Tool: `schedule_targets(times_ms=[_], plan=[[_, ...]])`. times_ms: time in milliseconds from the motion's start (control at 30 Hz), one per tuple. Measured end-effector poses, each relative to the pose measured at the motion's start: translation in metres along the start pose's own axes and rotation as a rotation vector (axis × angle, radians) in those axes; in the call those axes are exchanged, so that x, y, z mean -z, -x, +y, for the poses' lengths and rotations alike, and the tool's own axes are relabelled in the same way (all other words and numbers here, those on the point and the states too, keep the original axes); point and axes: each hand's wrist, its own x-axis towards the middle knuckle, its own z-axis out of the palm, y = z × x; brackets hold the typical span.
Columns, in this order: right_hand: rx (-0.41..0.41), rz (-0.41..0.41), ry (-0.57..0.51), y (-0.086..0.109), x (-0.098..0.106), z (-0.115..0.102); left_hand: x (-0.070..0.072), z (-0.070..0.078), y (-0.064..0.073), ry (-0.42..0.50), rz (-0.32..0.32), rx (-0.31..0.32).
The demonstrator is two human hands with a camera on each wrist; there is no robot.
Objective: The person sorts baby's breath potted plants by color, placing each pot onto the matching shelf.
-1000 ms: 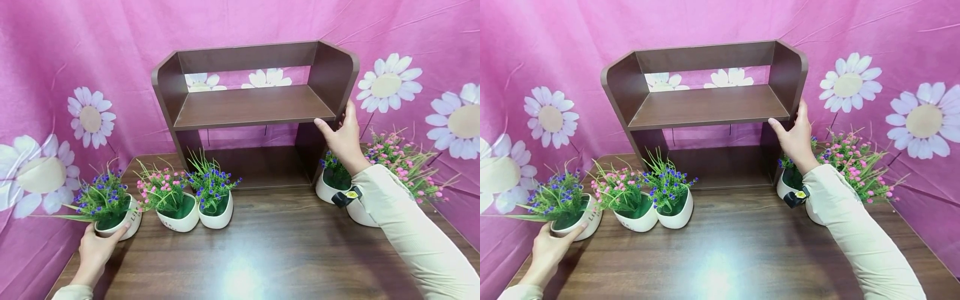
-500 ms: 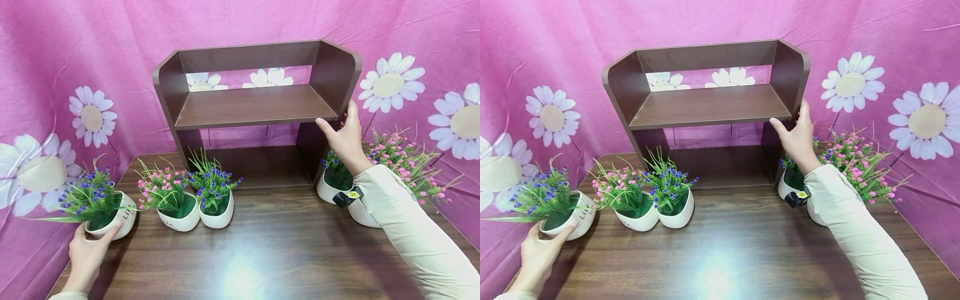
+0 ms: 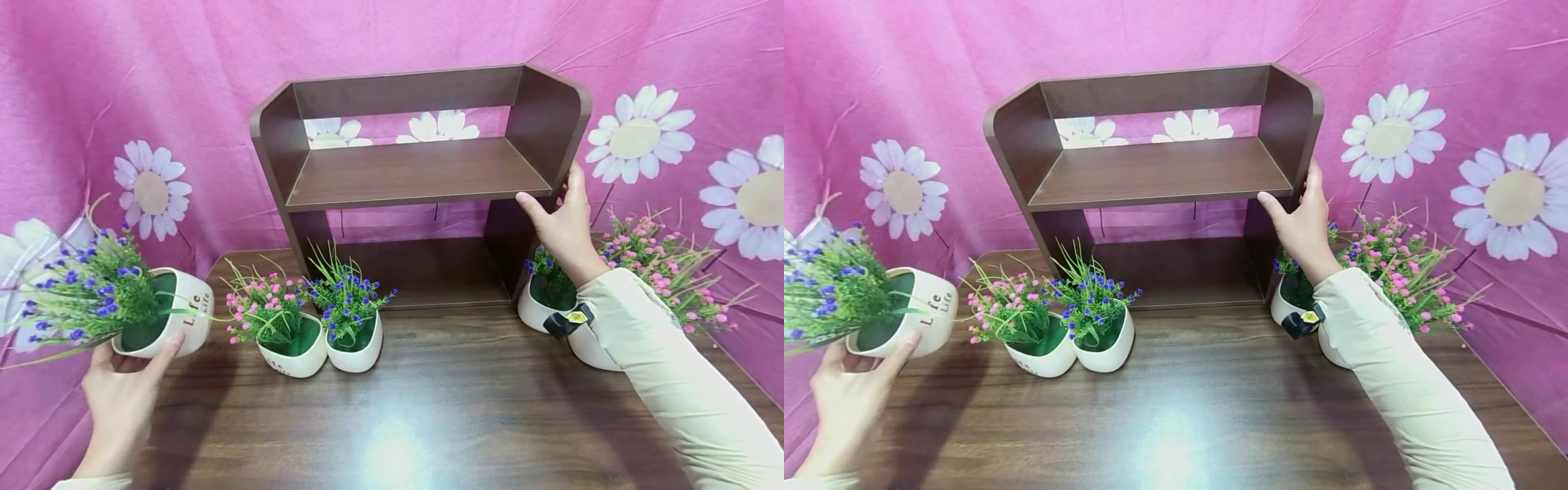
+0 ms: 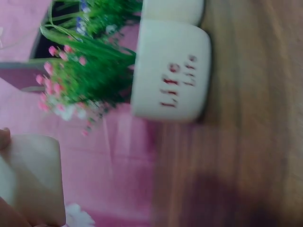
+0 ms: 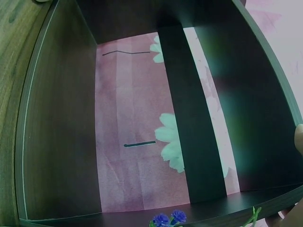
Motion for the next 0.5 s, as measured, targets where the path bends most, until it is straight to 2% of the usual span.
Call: schedule_targets(times_ms=[100,267,500], plan=[[0.003,0.003,-0.006,-0.001,-0.001,0.001,-0.01,0.015,0.002,-0.004,-0.016,-0.01],[0.01,0.011,-0.029,-0.001,-0.001,0.002,-0.025,0.03,0.001,-0.01,-0.072,-0.034],[0.0,0.016,-0.025,-0.002,-0.001,0.005,-0.047,0.052,0.001,0.102,-0.191,-0.108]])
